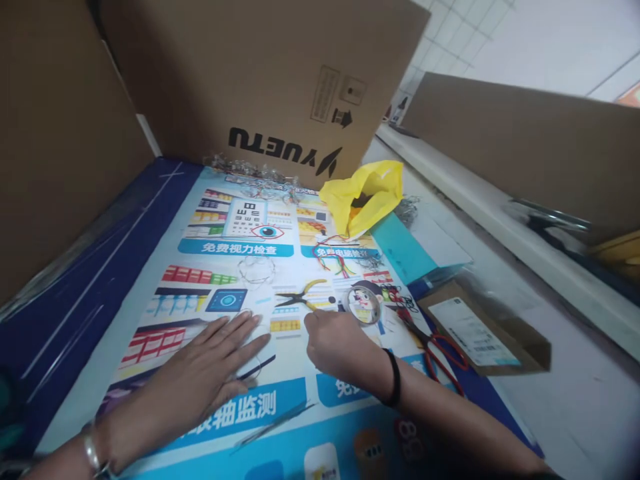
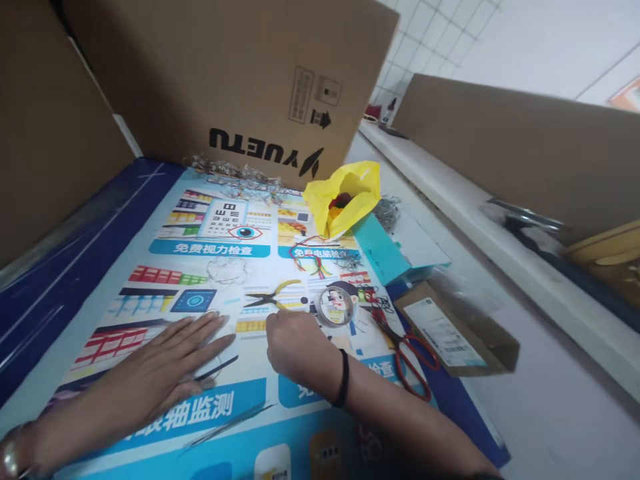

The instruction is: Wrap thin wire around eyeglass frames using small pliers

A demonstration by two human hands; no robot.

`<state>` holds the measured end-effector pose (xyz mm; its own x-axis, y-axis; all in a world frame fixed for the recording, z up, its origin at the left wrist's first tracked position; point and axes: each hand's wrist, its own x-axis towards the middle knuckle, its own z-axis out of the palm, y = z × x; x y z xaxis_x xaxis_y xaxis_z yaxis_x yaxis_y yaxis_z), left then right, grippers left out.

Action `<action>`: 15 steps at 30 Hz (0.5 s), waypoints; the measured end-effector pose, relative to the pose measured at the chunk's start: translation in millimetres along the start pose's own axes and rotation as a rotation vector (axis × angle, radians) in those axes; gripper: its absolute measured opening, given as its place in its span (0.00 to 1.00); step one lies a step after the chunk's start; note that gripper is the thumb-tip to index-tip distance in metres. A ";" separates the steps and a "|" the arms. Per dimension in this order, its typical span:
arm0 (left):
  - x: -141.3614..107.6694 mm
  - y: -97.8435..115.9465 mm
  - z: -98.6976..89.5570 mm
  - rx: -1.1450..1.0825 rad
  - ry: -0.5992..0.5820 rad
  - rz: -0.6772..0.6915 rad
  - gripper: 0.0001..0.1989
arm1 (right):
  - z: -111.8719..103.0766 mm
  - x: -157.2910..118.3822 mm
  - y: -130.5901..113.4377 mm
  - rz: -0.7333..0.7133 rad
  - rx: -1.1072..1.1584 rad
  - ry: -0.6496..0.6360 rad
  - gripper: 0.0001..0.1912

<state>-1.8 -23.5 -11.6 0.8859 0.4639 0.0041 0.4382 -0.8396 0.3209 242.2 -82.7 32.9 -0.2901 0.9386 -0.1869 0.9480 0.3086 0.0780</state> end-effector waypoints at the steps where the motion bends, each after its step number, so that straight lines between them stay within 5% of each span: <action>1: 1.5 -0.7 2.3 0.006 0.012 0.017 0.29 | -2.5 -5.1 5.9 0.041 0.001 0.011 0.07; 9: 17.7 -3.7 15.9 0.072 0.042 0.109 0.29 | -21.0 -52.0 92.3 0.517 -0.033 0.231 0.05; 15: 31.0 -0.7 19.0 0.088 -0.014 0.145 0.30 | -34.4 -72.4 154.1 0.806 -0.127 0.282 0.06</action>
<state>28.3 -13.9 -29.7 0.9425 0.3327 0.0312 0.3168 -0.9193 0.2337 404.8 -97.8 92.2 0.4270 0.8768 0.2212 0.8618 -0.4686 0.1940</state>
